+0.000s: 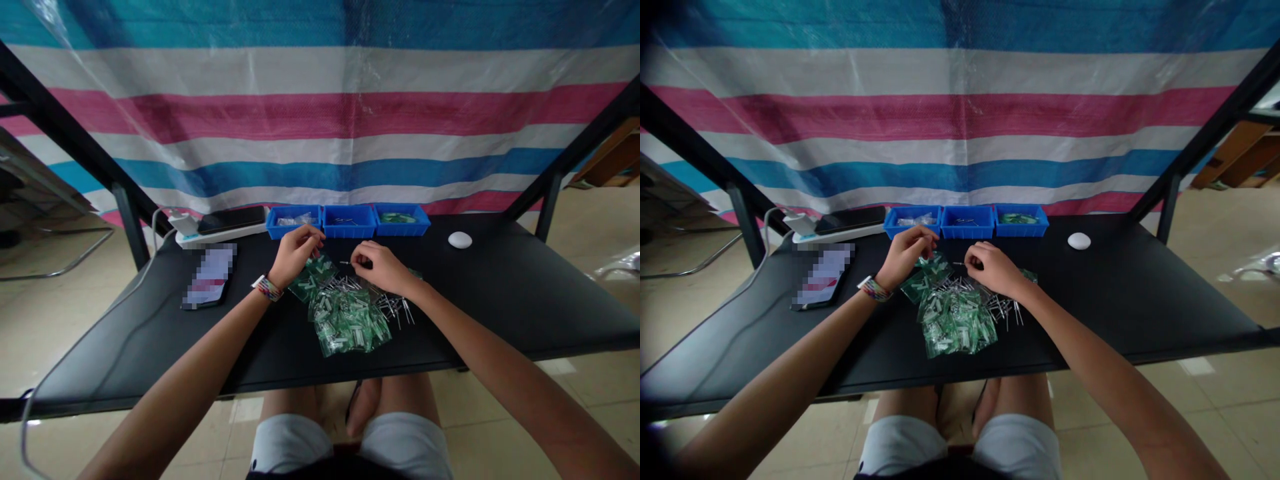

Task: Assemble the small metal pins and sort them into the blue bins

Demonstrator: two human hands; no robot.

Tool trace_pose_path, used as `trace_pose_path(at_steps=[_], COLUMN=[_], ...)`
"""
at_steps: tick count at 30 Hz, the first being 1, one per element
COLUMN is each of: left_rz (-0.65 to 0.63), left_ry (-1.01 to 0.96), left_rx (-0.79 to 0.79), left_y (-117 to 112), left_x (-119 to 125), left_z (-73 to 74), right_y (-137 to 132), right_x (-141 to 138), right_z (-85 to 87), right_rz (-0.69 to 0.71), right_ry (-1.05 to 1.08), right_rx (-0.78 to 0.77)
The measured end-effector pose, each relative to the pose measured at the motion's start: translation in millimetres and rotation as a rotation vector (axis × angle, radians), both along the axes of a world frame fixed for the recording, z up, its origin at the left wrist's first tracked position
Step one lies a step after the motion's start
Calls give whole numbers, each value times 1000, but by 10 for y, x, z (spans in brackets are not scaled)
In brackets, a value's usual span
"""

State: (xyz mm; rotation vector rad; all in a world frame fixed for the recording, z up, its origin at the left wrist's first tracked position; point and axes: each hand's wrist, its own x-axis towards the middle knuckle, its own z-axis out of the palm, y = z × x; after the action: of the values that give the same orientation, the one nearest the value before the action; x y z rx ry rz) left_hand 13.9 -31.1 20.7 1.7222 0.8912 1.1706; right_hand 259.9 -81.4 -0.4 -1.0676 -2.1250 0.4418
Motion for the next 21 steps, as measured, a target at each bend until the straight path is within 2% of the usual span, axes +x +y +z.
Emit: trace_pose_path(at_steps=[4, 7, 10, 16, 21], left_rz=[-54, -72, -102, -127, -17], left_ry=[95, 68, 59, 144, 170], left_rx=[51, 50, 61, 188, 244], left_y=[-146, -225, -261, -297, -314], left_x=[97, 157, 183, 224, 246], left_z=[13, 17, 18, 11, -1], right_y=[-13, -41, -66, -91, -110], right_x=[-99, -186, -233, -253, -272], right_z=[15, 31, 51, 76, 84], right_rz=[-60, -27, -13, -50, -64], right_ry=[417, 586, 673, 790, 847], right_rx=[-192, -253, -294, -351, -396])
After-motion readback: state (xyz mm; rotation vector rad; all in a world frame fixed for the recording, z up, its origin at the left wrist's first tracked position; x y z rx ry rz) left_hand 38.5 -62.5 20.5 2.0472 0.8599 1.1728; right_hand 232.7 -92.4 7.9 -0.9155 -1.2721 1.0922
